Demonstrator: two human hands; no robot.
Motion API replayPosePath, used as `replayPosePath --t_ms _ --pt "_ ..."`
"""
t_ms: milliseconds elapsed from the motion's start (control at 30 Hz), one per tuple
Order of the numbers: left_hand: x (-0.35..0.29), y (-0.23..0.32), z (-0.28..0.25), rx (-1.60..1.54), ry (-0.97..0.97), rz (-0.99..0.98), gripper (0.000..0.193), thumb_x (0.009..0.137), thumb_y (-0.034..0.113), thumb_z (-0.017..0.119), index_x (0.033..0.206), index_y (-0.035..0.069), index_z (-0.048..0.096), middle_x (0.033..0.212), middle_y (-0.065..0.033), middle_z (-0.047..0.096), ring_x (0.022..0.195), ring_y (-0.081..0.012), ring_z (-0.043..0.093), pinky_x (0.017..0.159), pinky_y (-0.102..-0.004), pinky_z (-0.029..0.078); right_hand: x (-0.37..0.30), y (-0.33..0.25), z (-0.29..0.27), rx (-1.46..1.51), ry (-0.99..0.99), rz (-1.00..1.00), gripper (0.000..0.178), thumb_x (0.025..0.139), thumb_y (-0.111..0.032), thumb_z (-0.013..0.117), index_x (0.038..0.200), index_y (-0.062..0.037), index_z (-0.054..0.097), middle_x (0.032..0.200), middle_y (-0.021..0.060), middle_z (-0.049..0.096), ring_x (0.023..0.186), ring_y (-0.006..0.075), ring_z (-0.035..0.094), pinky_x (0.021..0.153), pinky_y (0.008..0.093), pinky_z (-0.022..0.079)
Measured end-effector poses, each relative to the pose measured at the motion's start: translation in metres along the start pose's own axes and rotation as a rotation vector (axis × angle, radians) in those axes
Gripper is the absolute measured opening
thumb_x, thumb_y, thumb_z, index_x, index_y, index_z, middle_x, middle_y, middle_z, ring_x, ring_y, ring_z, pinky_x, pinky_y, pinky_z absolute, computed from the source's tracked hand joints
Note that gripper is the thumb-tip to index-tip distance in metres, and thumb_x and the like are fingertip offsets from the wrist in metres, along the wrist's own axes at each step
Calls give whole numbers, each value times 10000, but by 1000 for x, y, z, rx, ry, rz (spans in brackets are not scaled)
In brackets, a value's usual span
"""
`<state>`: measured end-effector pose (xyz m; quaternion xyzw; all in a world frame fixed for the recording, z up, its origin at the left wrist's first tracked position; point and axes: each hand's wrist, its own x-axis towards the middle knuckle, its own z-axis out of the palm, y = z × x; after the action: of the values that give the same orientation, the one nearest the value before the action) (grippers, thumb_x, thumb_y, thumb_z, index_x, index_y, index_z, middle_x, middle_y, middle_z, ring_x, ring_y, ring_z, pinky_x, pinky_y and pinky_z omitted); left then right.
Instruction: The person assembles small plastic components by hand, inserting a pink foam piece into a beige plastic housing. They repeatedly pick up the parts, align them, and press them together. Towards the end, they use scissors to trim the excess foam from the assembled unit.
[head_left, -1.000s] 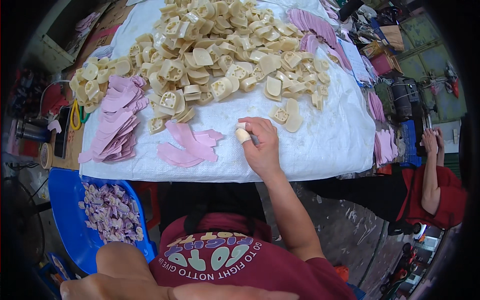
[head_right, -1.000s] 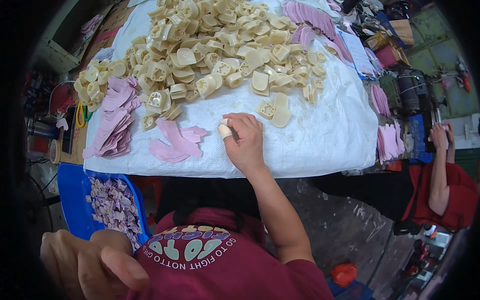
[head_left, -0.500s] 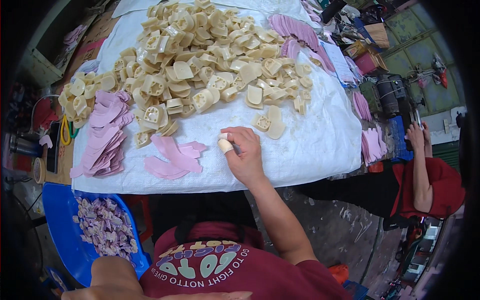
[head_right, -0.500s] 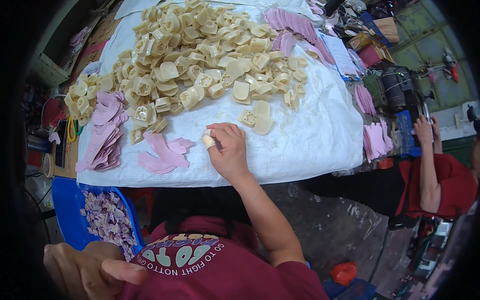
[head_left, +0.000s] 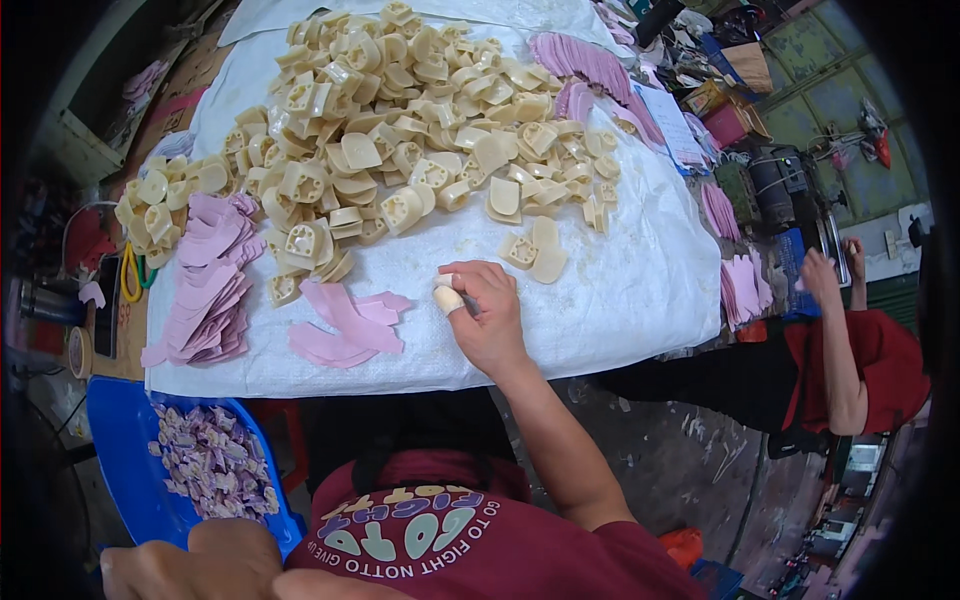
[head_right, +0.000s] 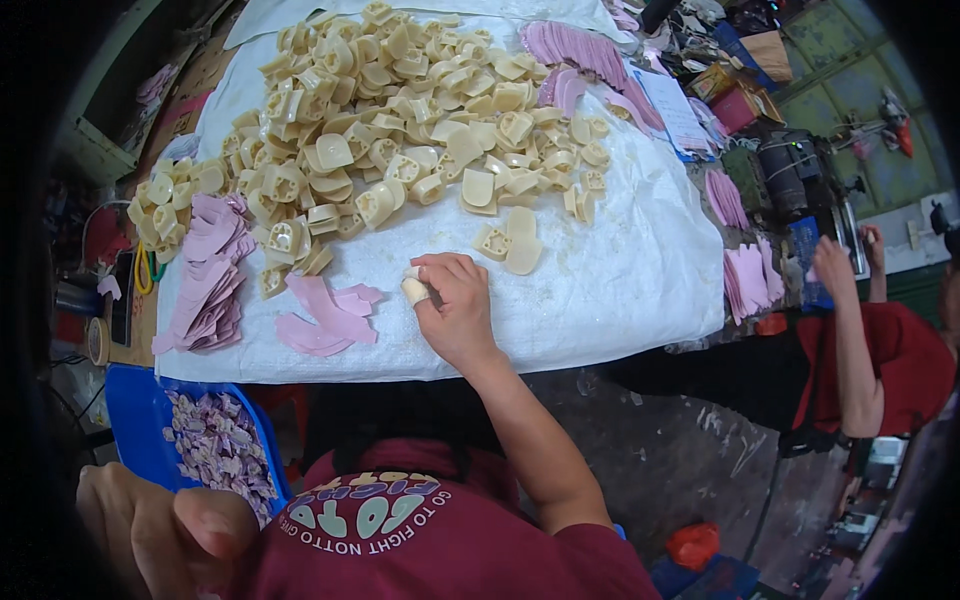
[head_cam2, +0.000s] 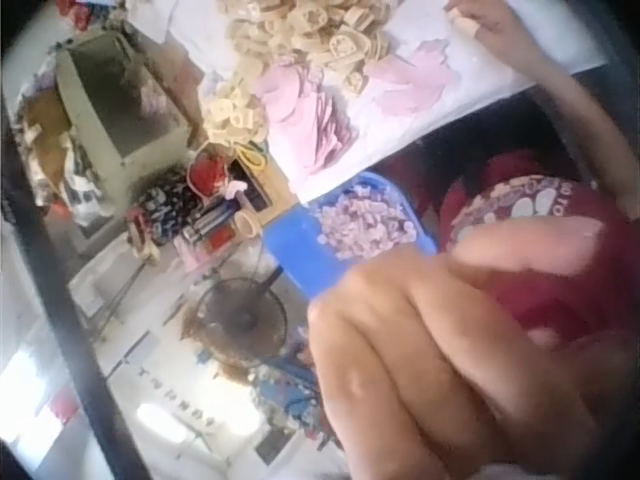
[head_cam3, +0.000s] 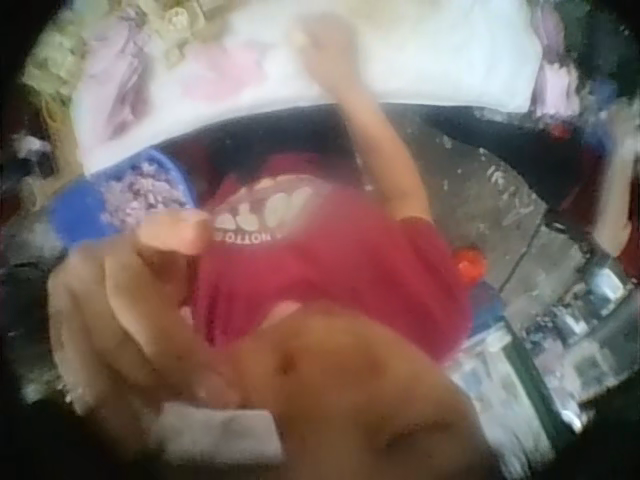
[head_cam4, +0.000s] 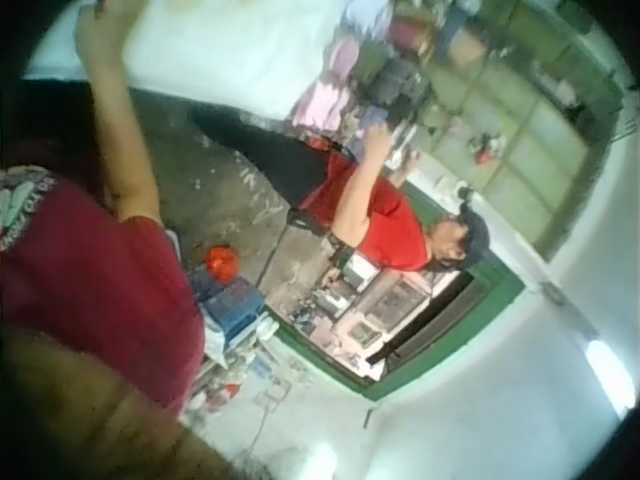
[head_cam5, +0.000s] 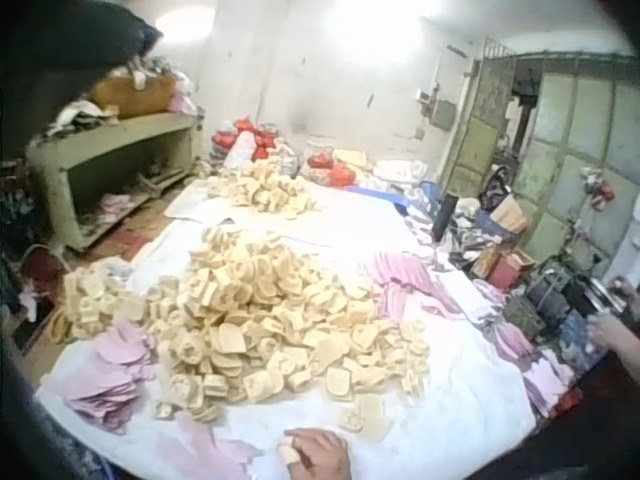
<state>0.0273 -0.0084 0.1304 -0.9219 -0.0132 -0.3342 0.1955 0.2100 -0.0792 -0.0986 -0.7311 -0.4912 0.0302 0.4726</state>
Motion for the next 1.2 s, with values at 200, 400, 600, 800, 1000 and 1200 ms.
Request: replayPosePath --t_ms 200,400,600,800,1000,1200 --pt "13 -15 17 -4 -15 -16 113 950 152 458 952 59 522 798 0 584 690 -130 562 808 -254 482 1 -5 1 13 2 0 119 732 -68 632 851 -61 635 1011 48 666 969 236 583 837 361 376" --pt "11 -14 17 -59 -18 -28 112 948 153 462 960 58 520 807 -6 586 704 -135 564 816 -262 481 1 -4 -1 0 2 5 119 744 -81 642 862 -62 636 1006 49 668 966 234 582 839 360 376" --pt "-4 -1 2 -90 -21 -37 112 947 154 466 967 57 519 816 -12 588 717 -141 567 823 -269 479 2 -5 2 19 -3 4 128 748 -75 653 874 -63 634 1010 50 669 967 232 581 834 361 376" --pt "3 -8 12 -94 -22 -39 113 946 155 470 974 56 517 825 -17 590 730 -146 569 830 -276 477 1 -2 0 13 -7 7 117 751 -79 652 866 -63 634 1014 48 669 971 230 579 838 359 376" --pt "10 -21 28 -136 -30 -53 115 944 156 474 982 56 515 834 -23 592 744 -152 571 837 -283 475 1 -5 0 18 1 19 111 750 -81 655 859 -64 636 1005 47 673 959 232 583 840 357 378" --pt "-3 -7 18 -505 11 -162 117 943 157 478 989 55 513 843 -29 594 757 -157 573 844 -291 473 1 -3 2 16 15 -10 127 745 -83 663 871 -66 647 985 57 678 937 243 593 827 366 392"
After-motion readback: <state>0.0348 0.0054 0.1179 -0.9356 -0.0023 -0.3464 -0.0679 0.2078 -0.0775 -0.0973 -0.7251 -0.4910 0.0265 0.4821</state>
